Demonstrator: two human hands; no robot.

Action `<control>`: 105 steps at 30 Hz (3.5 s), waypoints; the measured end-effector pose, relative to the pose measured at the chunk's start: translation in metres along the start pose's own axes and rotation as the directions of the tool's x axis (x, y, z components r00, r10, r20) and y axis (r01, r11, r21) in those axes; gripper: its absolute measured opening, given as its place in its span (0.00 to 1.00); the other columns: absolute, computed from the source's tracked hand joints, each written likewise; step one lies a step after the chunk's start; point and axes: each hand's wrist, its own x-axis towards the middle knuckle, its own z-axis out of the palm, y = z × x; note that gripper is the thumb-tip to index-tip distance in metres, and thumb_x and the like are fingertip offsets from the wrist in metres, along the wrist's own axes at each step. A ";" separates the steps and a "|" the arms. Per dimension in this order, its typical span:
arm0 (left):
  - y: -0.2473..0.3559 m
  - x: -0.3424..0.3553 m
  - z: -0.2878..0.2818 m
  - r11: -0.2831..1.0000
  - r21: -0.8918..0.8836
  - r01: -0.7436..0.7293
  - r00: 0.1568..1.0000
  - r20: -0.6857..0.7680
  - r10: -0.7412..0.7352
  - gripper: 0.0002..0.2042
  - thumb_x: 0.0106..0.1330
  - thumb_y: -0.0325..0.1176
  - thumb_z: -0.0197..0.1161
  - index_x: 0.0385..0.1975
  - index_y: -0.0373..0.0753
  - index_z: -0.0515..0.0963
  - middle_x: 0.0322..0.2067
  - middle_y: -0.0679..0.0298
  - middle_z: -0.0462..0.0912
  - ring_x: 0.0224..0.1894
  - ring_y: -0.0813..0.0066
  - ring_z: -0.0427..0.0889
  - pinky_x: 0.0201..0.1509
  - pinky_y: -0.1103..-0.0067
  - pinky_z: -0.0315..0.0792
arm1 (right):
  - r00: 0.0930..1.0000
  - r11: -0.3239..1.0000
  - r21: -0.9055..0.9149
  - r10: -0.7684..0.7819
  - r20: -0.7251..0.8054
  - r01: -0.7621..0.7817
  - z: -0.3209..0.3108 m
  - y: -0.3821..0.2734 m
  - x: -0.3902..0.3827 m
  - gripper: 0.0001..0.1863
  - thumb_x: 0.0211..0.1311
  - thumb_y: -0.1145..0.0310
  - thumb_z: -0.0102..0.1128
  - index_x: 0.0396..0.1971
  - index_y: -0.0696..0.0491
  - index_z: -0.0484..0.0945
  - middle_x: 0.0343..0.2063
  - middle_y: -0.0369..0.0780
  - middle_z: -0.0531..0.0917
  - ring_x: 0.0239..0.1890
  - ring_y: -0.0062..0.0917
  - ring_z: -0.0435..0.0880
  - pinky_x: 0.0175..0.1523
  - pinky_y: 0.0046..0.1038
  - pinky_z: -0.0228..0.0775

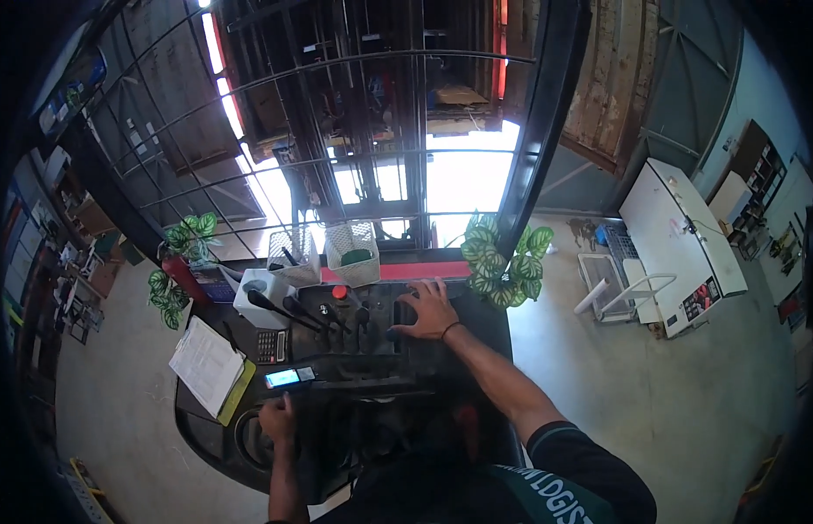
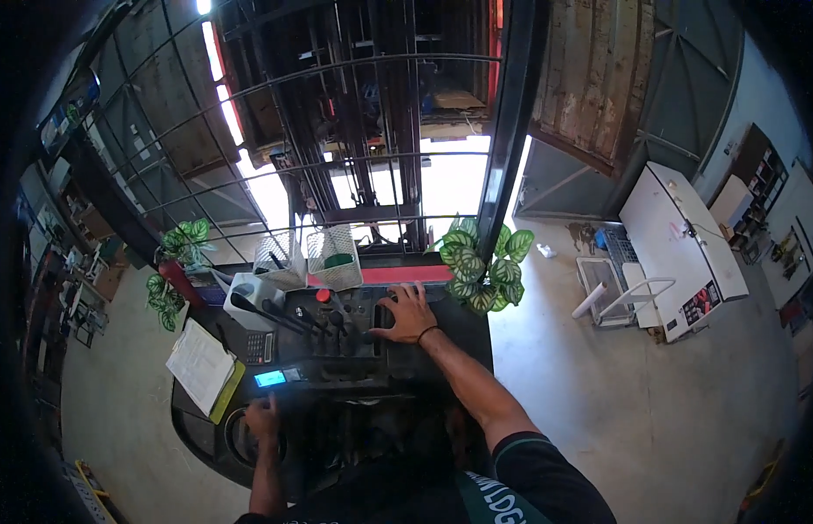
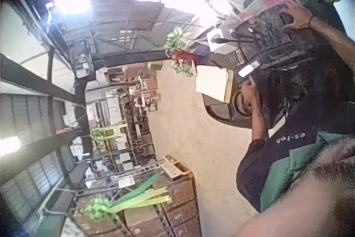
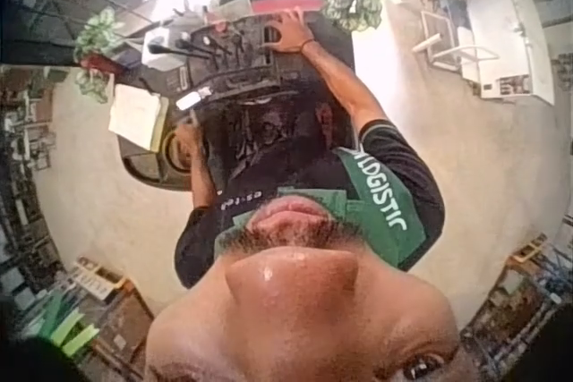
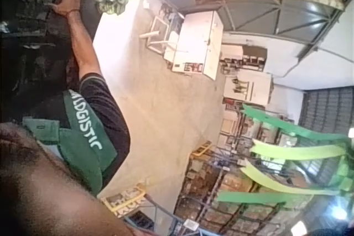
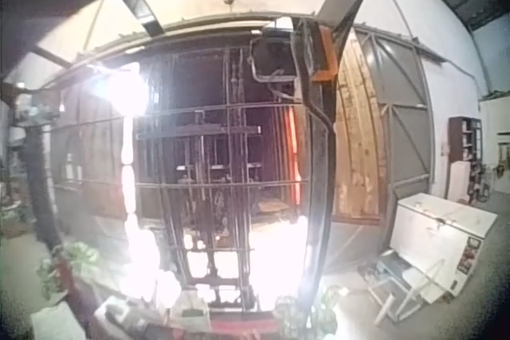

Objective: Operating a forklift to navigate a warehouse and manage palletized goods.

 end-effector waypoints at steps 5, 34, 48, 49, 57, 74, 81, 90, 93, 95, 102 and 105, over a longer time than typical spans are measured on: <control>0.019 -0.023 -0.012 0.988 -0.046 -0.148 0.983 0.101 0.152 0.18 0.60 0.43 0.67 0.16 0.35 0.81 0.20 0.51 0.81 0.25 0.49 0.81 0.33 0.58 0.73 | 0.999 1.000 -0.021 0.015 0.048 -0.014 -0.014 0.005 0.000 0.42 0.46 0.25 0.63 0.54 0.43 0.81 0.61 0.44 0.70 0.71 0.38 0.59 0.77 0.56 0.28; -0.102 0.007 -0.067 0.912 0.089 0.400 0.897 -0.241 -0.370 0.22 0.66 0.49 0.63 0.26 0.32 0.82 0.24 0.50 0.84 0.30 0.47 0.84 0.35 0.60 0.75 | 0.999 0.998 -0.064 0.008 0.035 -0.006 -0.010 0.008 -0.013 0.44 0.44 0.25 0.64 0.54 0.43 0.81 0.61 0.42 0.70 0.72 0.36 0.58 0.77 0.56 0.27; -0.075 -0.014 -0.065 0.943 0.097 0.317 0.920 -0.272 -0.281 0.17 0.61 0.43 0.66 0.22 0.32 0.78 0.26 0.51 0.80 0.31 0.48 0.82 0.36 0.60 0.72 | 0.999 0.997 -0.081 0.019 0.043 -0.015 -0.022 0.025 -0.030 0.41 0.44 0.27 0.66 0.52 0.43 0.82 0.60 0.42 0.71 0.69 0.37 0.61 0.76 0.55 0.33; -0.073 -0.010 -0.066 0.950 0.072 0.303 0.923 -0.271 -0.274 0.18 0.62 0.44 0.65 0.23 0.33 0.78 0.25 0.51 0.80 0.30 0.48 0.81 0.36 0.60 0.72 | 0.999 0.997 -0.079 0.021 0.034 -0.018 -0.022 0.026 -0.030 0.41 0.44 0.27 0.67 0.52 0.43 0.82 0.59 0.42 0.71 0.69 0.37 0.61 0.76 0.55 0.33; -0.079 -0.018 -0.070 0.937 0.029 0.348 0.897 -0.301 -0.324 0.19 0.64 0.45 0.65 0.23 0.34 0.77 0.24 0.52 0.80 0.29 0.49 0.81 0.36 0.61 0.72 | 0.999 0.997 -0.071 0.025 0.025 -0.023 -0.019 0.022 -0.025 0.41 0.44 0.29 0.67 0.52 0.44 0.82 0.59 0.43 0.72 0.69 0.37 0.62 0.76 0.56 0.32; -0.100 0.069 -0.020 0.952 0.011 0.305 0.903 -0.322 -0.285 0.19 0.63 0.46 0.63 0.28 0.31 0.82 0.30 0.49 0.85 0.33 0.49 0.85 0.39 0.62 0.76 | 0.999 1.000 0.020 0.022 0.037 -0.023 -0.013 -0.001 -0.002 0.40 0.46 0.27 0.64 0.53 0.41 0.81 0.61 0.43 0.70 0.70 0.40 0.60 0.75 0.57 0.35; -0.013 -0.035 -0.011 0.984 0.026 -0.177 0.952 0.260 0.164 0.15 0.61 0.41 0.70 0.29 0.34 0.81 0.37 0.50 0.83 0.43 0.49 0.81 0.44 0.62 0.74 | 0.999 0.999 0.006 0.032 0.028 -0.032 -0.003 0.013 0.019 0.42 0.48 0.25 0.61 0.55 0.42 0.80 0.62 0.44 0.70 0.71 0.42 0.58 0.75 0.57 0.35; -0.129 0.074 -0.054 0.948 0.183 0.259 0.964 -0.117 -0.241 0.19 0.71 0.45 0.55 0.34 0.32 0.84 0.39 0.42 0.82 0.40 0.45 0.82 0.42 0.60 0.73 | 1.000 1.000 0.013 -0.003 0.006 0.003 -0.003 -0.024 0.009 0.41 0.52 0.26 0.59 0.55 0.44 0.80 0.61 0.46 0.71 0.69 0.42 0.61 0.75 0.58 0.33; -0.079 0.097 0.008 0.957 0.050 0.284 0.954 -0.113 -0.277 0.24 0.70 0.49 0.56 0.26 0.31 0.83 0.26 0.46 0.83 0.28 0.45 0.82 0.33 0.58 0.73 | 0.998 0.978 0.209 0.012 -0.061 0.001 -0.010 -0.023 0.039 0.37 0.58 0.31 0.59 0.57 0.46 0.79 0.59 0.47 0.74 0.65 0.41 0.69 0.75 0.56 0.38; -0.025 0.061 0.026 0.995 0.023 0.096 0.995 -0.043 -0.095 0.22 0.66 0.49 0.62 0.23 0.32 0.82 0.22 0.49 0.82 0.25 0.46 0.82 0.31 0.58 0.73 | 1.000 0.659 0.752 0.024 -0.005 -0.012 -0.010 -0.042 0.035 0.33 0.63 0.38 0.60 0.60 0.46 0.76 0.57 0.48 0.77 0.59 0.41 0.76 0.72 0.49 0.51; -0.123 -0.072 -0.083 0.955 -0.089 -0.281 0.902 0.314 0.295 0.16 0.53 0.40 0.72 0.18 0.32 0.78 0.23 0.47 0.81 0.29 0.44 0.82 0.35 0.57 0.73 | 0.986 0.601 0.792 -0.165 -0.008 0.108 -0.029 -0.108 -0.013 0.33 0.63 0.44 0.64 0.63 0.48 0.74 0.52 0.45 0.80 0.58 0.39 0.76 0.65 0.41 0.64; -0.184 -0.037 -0.122 0.956 0.062 -0.286 0.949 0.153 0.275 0.17 0.60 0.40 0.69 0.17 0.34 0.79 0.17 0.51 0.79 0.22 0.46 0.78 0.31 0.62 0.73 | 0.981 0.603 0.782 -0.182 -0.060 0.159 -0.031 -0.115 -0.018 0.30 0.62 0.43 0.65 0.58 0.46 0.79 0.52 0.44 0.81 0.59 0.38 0.74 0.68 0.40 0.60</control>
